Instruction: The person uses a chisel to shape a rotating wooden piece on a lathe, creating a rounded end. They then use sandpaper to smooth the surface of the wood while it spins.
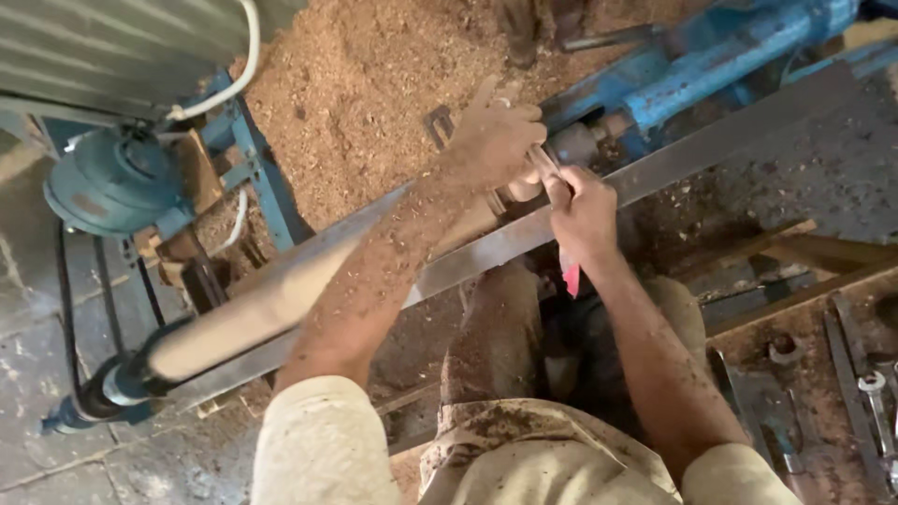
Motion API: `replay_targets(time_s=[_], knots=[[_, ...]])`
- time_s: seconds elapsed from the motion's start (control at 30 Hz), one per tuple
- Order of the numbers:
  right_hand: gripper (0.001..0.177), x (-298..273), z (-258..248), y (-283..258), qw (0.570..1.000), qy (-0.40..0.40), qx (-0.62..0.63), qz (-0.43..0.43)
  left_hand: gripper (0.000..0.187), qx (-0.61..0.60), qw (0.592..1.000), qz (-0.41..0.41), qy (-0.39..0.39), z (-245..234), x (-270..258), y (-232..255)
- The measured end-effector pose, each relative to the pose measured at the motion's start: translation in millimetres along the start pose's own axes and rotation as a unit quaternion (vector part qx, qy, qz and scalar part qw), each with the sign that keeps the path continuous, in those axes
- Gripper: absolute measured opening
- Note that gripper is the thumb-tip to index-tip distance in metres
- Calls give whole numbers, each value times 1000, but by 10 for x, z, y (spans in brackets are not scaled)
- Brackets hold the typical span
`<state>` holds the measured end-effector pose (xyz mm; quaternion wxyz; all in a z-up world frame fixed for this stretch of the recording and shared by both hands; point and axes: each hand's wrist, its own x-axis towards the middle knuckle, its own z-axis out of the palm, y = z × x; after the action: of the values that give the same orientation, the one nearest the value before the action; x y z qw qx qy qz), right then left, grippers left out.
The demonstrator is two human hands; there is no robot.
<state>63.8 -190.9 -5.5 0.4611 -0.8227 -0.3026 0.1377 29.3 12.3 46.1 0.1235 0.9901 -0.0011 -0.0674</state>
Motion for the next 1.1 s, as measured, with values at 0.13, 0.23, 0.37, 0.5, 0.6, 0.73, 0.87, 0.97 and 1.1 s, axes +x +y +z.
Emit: replay_targets(time_s=[0.13,0.23,0.37,0.5,0.6,0.73,0.87,0.97,1.1], knots=[[17,-136,145,-120,999,-11,-23,-28,17,76,982,107,135,208,-76,-230],[23,-131,304,-127,999,-3,-49,-4,24,23,985,132,113,345,-87,-362],[25,-117,378,-52,998,15,-67,-7,34,-39,988,112,97,410,-40,-437],[20,-149,386,-5,999,26,-22,38,36,-108,993,35,26,397,-6,-441],[23,-110,388,40,998,12,-8,63,29,-121,992,8,20,405,43,-432],[34,-38,413,133,999,20,-2,49,37,-106,992,-43,-57,392,155,-401],[36,-33,386,239,998,15,14,52,49,-122,989,-53,-71,331,267,-342],[34,-87,407,250,998,14,3,63,52,-103,990,-47,-87,277,242,-337],[34,-77,400,255,999,16,-26,40,52,-92,993,-31,-65,280,192,-344]])
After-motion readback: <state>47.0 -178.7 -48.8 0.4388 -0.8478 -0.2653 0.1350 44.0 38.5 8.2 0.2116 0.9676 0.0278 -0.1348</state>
